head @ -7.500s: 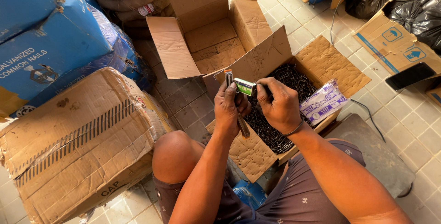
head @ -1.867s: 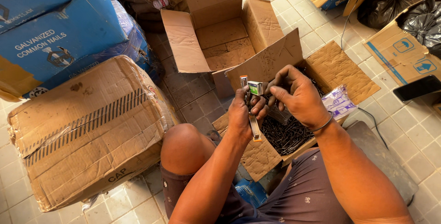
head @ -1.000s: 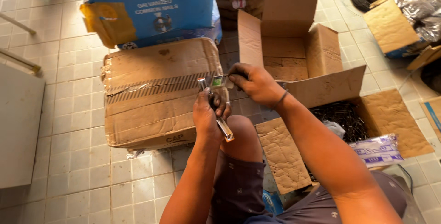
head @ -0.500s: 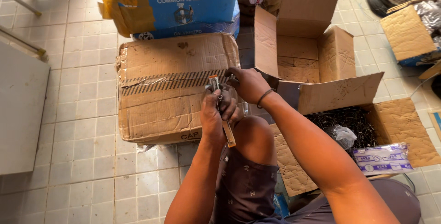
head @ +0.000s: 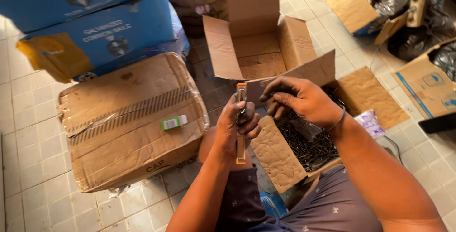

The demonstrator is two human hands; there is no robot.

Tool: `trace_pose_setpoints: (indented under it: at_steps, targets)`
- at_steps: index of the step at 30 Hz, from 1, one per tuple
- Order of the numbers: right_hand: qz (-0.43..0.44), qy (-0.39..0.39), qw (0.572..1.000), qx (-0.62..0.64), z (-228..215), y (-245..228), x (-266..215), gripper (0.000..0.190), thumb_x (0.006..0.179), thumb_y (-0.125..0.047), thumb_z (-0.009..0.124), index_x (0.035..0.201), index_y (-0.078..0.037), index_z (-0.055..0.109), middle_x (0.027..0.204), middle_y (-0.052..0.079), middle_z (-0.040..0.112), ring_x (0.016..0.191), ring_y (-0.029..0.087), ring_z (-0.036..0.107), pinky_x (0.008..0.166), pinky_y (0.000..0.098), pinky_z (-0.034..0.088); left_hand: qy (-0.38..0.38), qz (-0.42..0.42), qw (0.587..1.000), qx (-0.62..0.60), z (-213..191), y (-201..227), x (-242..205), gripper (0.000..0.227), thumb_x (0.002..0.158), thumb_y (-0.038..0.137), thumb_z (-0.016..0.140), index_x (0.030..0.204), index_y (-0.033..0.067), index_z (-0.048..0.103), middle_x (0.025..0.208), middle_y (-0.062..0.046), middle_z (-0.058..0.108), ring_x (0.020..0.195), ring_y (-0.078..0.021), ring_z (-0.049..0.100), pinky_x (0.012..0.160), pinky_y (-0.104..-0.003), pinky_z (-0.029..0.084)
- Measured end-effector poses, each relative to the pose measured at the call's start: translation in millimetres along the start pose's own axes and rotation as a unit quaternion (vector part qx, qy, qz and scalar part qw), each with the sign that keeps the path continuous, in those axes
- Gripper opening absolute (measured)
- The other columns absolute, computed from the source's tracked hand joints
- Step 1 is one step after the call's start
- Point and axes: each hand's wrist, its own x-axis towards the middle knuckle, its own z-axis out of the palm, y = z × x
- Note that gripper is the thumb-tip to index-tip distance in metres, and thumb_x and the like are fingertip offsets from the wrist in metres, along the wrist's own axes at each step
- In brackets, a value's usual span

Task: The person picks up groups of nails from a large cardboard box and places them into small plastic bags, using a handheld digital scale to weigh them.

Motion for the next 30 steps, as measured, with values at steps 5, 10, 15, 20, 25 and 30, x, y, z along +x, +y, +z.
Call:
trace_pose_setpoints:
  at_steps: [5,10,15,20,25,30]
  targets:
    - [-0.046,0.097,0.99,-0.097,-37,5,-38,0.025,0.107,-0.005,0.073,0.13,0.003,0.072,0.093,0.027,0.084,0.066,0.03,0.085,0.058,0.0413,0.073,0.001,-0.052,0.998,0.033,24,-45,19,0.018,0.106,0.015,0.062,0.123,0.0189,0.055,0.069,0.005,0.027,0.049,-0.0071,0.032,0.042,-0.022,0.033]
    - [-0.062,0.162,0.976,-0.132,-67,26,-65,0.019,0.111,-0.011,0.071,0.125,0.001,0.077,0.083,0.022,0.084,0.065,0.026,0.082,0.06,0.0395,0.071,-0.013,-0.104,0.994,0.038,40,-76,37,0.022,0.101,0.012,0.062,0.12,0.0202,0.055,0.069,0.007,0.026,0.05,-0.0063,0.033,0.043,-0.022,0.034]
    - [-0.041,0.199,0.968,-0.148,-77,43,-85,0.024,0.108,-0.022,0.078,0.127,-0.01,0.073,0.08,0.011,0.085,0.068,0.016,0.085,0.068,0.0353,0.071,0.028,-0.159,0.987,0.011,20,-104,46,0.025,0.098,0.013,0.061,0.12,0.0216,0.054,0.067,0.006,0.026,0.048,-0.0075,0.035,0.043,-0.022,0.033]
    - [-0.104,0.189,0.964,-0.159,-84,36,-87,0.011,0.105,-0.013,0.08,0.115,-0.009,0.085,0.103,0.01,0.081,0.094,0.018,0.079,0.079,0.038,0.068,0.004,-0.188,0.982,0.025,12,-111,44,0.018,0.106,0.013,0.06,0.12,0.019,0.05,0.072,0.006,0.028,0.052,-0.007,0.035,0.045,-0.023,0.033]
    - [-0.101,0.185,0.971,-0.112,-77,26,-88,0.009,0.105,-0.009,0.08,0.111,-0.005,0.086,0.089,0.009,0.082,0.081,0.012,0.077,0.072,0.0312,0.07,-0.031,-0.18,0.983,0.035,20,-109,39,0.018,0.112,0.015,0.061,0.125,0.0172,0.048,0.075,0.003,0.029,0.057,-0.0087,0.036,0.048,-0.024,0.035]
    - [-0.17,0.158,0.948,-0.217,-71,15,-92,0.012,0.104,-0.011,0.079,0.111,-0.006,0.087,0.09,0.012,0.083,0.077,0.016,0.08,0.061,0.0332,0.067,-0.068,-0.157,0.984,0.043,25,-104,33,0.027,0.114,0.017,0.064,0.13,0.0175,0.042,0.077,0.002,0.033,0.061,-0.0092,0.039,0.051,-0.025,0.039]
